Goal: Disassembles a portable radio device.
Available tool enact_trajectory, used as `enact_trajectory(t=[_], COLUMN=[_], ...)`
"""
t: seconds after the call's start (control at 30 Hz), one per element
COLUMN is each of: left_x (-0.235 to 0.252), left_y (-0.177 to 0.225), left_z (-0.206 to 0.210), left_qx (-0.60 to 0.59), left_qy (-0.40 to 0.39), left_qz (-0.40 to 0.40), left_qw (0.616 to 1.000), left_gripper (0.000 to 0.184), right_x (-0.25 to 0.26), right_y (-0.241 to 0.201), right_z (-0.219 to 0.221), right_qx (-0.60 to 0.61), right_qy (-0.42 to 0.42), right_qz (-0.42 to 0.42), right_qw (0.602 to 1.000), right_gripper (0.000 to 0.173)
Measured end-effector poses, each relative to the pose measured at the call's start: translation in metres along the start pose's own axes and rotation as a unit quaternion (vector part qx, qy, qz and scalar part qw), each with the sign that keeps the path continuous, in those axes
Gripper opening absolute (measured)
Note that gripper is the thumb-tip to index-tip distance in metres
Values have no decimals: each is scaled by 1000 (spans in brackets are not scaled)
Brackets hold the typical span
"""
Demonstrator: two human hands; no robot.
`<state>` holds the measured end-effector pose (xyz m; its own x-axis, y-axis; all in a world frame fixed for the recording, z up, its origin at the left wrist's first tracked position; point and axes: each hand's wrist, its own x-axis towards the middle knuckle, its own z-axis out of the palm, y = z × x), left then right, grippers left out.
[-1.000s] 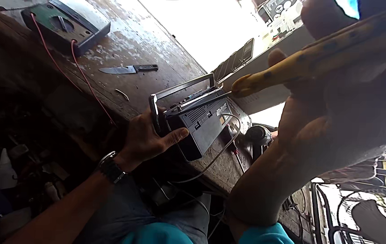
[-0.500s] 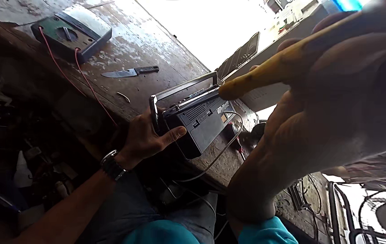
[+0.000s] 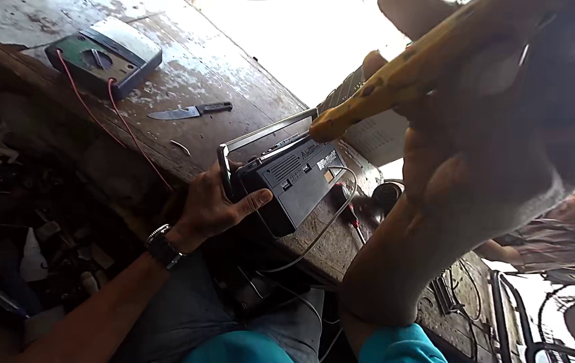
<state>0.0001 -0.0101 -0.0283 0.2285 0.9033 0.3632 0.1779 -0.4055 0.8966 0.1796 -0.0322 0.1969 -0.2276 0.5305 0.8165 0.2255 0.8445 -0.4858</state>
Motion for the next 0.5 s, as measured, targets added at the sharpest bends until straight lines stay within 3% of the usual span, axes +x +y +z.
enact_trajectory(t=[0.1, 0.2, 0.27, 0.37, 0.43, 0.5], left_x=[0, 1, 2, 2, 1, 1], left_y=[-1, 0, 0, -1, -3, -4], left_z=[1, 0, 1, 0, 1, 1], left_qx=[1, -1, 4, 6, 2, -2], left_qy=[-3, -1, 4, 6, 3, 3], left_qz=[1, 4, 9, 12, 12, 12], left_qw=[1000, 1000, 1000, 1000, 1000, 1000], left_gripper=[64, 63, 65, 66, 65, 64], right_x=[-2, 3, 7, 6, 3, 1], right_y=[4, 7, 3, -2, 1, 3], right_z=[4, 28, 26, 3, 1, 12], right_qx=[21, -41, -76, -1, 31, 14], right_qy=[33, 114, 82, -16, -14, 32], right_qz=[-8, -87, -89, -20, -11, -55], right_qw=[999, 989, 990, 1000, 999, 998], right_gripper=[30, 36, 35, 24, 25, 25])
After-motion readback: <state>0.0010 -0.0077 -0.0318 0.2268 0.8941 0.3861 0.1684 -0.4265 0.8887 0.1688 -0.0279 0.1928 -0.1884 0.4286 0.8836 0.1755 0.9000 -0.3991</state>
